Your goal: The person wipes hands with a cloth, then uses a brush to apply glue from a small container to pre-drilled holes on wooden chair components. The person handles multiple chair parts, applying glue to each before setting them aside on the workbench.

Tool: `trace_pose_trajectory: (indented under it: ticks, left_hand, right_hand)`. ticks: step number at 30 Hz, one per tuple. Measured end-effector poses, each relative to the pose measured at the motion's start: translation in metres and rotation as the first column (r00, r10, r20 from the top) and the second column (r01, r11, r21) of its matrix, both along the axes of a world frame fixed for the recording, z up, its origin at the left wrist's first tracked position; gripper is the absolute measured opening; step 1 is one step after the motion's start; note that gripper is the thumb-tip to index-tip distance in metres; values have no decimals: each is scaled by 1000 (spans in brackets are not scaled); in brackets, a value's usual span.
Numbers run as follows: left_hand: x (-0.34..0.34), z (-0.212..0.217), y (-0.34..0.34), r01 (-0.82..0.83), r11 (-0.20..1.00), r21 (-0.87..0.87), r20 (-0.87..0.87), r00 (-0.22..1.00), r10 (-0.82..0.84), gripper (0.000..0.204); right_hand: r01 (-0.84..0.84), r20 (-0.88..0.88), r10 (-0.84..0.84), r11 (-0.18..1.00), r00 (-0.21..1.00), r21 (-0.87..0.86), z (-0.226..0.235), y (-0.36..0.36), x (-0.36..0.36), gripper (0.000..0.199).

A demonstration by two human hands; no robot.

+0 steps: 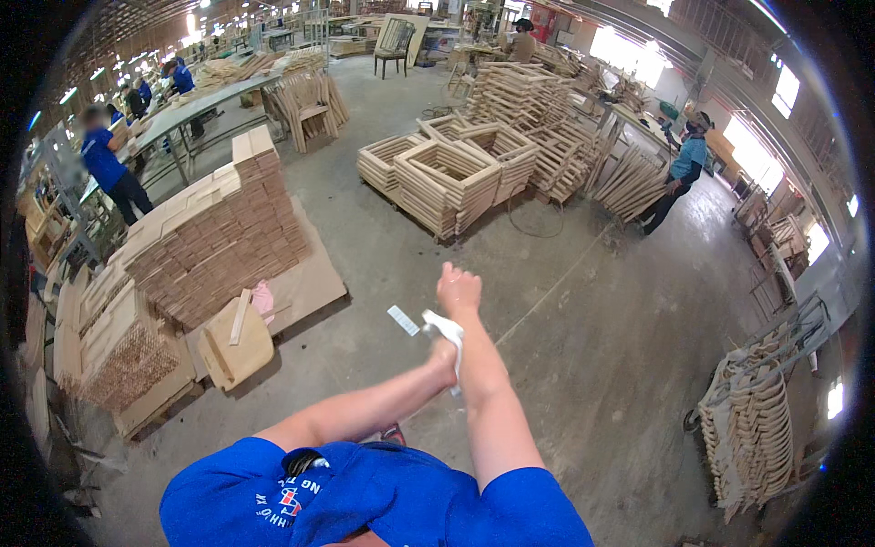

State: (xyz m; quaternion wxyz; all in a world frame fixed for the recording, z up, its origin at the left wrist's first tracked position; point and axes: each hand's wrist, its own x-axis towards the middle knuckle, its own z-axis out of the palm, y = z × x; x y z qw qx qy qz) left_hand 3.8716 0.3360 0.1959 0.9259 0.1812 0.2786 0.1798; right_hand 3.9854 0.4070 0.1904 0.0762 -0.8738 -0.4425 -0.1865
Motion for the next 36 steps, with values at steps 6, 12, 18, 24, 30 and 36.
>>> trace_pose_trajectory:
  ticks: [6, 12, 18, 24, 30, 36]
  left_hand:
    - [97, -30, 145, -28, 989, -142, 63, 997, 37, 28]
    - [160, -9, 170, 109, 831, 545, -146, 989, -34, 49]
    - [239, 3, 277, 334, 814, 475, -236, 940, -248, 60]
    - [319, -51, 421, -60, 945, 322, -120, 987, 103, 43]
    - [311, -112, 586, -271, 952, 141, -352, 885, 304, 35]
    - [296, -115, 728, -139, 983, 121, -51, 988, 146, 52]
  right_hand:
    - [114, -233, -167, 967, 958, -227, -20, 87, 45, 26]
    - [126, -22, -167, 817, 986, -562, -15, 152, 166, 34]
    - [40, 46, -6, 617, 999, -786, -43, 232, 242, 34]
    - [-97, -22, 182, 411, 983, -906, -73, 352, 270, 35]
    - [-315, -148, 322, 562, 935, -765, -84, 479, 242, 43]
    - [-500, -940, 94, 862, 327, -87, -89, 601, 286, 56]
